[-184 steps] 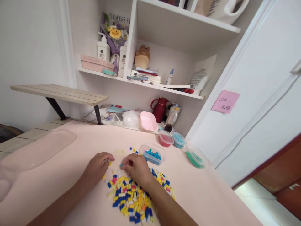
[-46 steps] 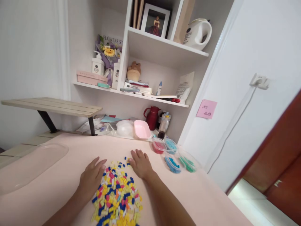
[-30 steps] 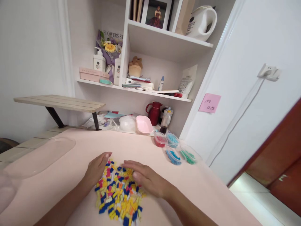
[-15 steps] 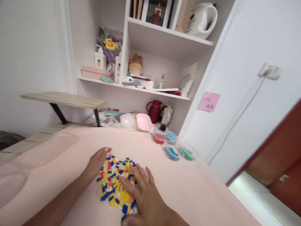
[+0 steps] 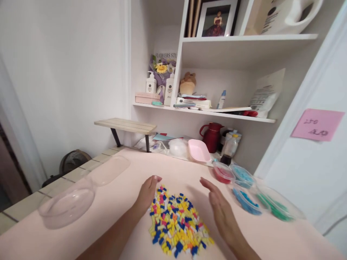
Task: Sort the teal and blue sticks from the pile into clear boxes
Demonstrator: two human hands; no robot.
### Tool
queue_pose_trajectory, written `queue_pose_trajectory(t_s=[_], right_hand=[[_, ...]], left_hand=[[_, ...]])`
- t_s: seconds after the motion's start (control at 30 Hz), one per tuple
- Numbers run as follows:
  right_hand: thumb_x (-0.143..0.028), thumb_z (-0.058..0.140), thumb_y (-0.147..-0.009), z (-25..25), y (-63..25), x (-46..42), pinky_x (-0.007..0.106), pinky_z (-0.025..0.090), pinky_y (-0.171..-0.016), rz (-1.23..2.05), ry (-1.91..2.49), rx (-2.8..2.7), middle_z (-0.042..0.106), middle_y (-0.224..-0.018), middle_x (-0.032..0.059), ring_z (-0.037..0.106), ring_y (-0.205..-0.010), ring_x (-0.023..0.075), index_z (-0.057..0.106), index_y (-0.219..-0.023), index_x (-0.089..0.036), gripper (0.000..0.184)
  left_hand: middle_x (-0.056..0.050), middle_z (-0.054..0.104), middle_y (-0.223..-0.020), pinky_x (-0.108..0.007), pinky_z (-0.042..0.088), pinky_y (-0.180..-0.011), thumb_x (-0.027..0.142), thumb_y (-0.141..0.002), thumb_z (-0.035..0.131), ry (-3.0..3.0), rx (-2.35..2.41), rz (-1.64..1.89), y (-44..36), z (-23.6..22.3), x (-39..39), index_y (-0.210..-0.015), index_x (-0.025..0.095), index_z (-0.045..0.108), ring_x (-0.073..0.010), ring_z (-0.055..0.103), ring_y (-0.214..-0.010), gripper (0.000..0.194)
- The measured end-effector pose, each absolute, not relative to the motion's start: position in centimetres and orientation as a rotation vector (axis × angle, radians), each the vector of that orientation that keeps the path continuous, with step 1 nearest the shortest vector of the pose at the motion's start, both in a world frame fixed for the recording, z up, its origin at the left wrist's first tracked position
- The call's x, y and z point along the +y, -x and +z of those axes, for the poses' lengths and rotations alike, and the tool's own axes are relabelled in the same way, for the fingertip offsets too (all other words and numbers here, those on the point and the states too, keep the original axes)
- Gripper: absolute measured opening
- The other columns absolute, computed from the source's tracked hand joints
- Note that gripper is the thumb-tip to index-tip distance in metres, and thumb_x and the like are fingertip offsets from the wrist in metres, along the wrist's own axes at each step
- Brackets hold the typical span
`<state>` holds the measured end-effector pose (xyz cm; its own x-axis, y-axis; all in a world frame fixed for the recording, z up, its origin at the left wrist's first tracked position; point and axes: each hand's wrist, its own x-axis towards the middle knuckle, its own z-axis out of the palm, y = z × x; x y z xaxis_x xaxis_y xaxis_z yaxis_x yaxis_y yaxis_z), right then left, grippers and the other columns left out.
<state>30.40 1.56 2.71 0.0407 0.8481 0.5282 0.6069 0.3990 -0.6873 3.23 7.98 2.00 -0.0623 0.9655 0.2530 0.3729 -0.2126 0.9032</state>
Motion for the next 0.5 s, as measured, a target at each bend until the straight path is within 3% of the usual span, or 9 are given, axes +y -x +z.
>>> queue_pose_trajectory(t_s=[0.1, 0.2, 0.37, 0.5], right_hand=[[-0.062, 0.034, -0.096, 1.2, -33.0, 2.5, 0.053, 0.041, -0.11, 0.43, 1.377, -1.446, 0.069, -0.122, 0.0103, 0.06, -0.118, 0.0324, 0.068, -0.117, -0.023, 0.056], [-0.068, 0.034, -0.094, 0.0, -33.9, 2.9, 0.052, 0.046, -0.104, 0.549, 1.414, -1.337, 0.074, -0.107, 0.011, 0.066, -0.106, 0.0317, 0.07, -0.113, -0.021, 0.062], [-0.071, 0.033, -0.092, 0.3, -32.6, 2.5, 0.049, 0.046, -0.104, 0.631, 1.373, -1.443, 0.074, -0.104, 0.0105, 0.066, -0.104, 0.0308, 0.069, -0.115, -0.02, 0.066], [-0.074, 0.033, -0.091, 1.0, -31.8, 2.1, 0.049, 0.043, -0.106, 0.729, 1.345, -1.461, 0.075, -0.103, 0.011, 0.065, -0.107, 0.032, 0.071, -0.107, -0.019, 0.069]], left_hand=[[-0.01, 0.074, -0.11, -0.034, 0.047, -0.099, 0.052, -0.095, 0.024, -1.58, 1.449, 1.306, -3.1, 2.2, 7.9, -0.101, 0.019, 0.07, -0.0212, 0.065, -0.109, 0.056], [-0.011, 0.074, -0.11, -0.034, 0.048, -0.098, 0.052, -0.096, 0.022, -1.576, 1.46, 1.331, -2.9, 2.3, 7.9, -0.102, 0.018, 0.068, -0.0208, 0.065, -0.108, 0.058], [-0.009, 0.072, -0.109, -0.035, 0.047, -0.099, 0.032, -0.093, 0.033, -1.676, 1.534, 1.345, -2.4, 2.3, 8.5, -0.099, 0.02, 0.068, -0.02, 0.064, -0.108, 0.038], [-0.009, 0.071, -0.105, -0.038, 0.048, -0.098, 0.014, -0.086, 0.037, -1.809, 1.63, 1.32, -1.9, 2.3, 9.2, -0.092, 0.019, 0.069, -0.0201, 0.064, -0.103, 0.033]])
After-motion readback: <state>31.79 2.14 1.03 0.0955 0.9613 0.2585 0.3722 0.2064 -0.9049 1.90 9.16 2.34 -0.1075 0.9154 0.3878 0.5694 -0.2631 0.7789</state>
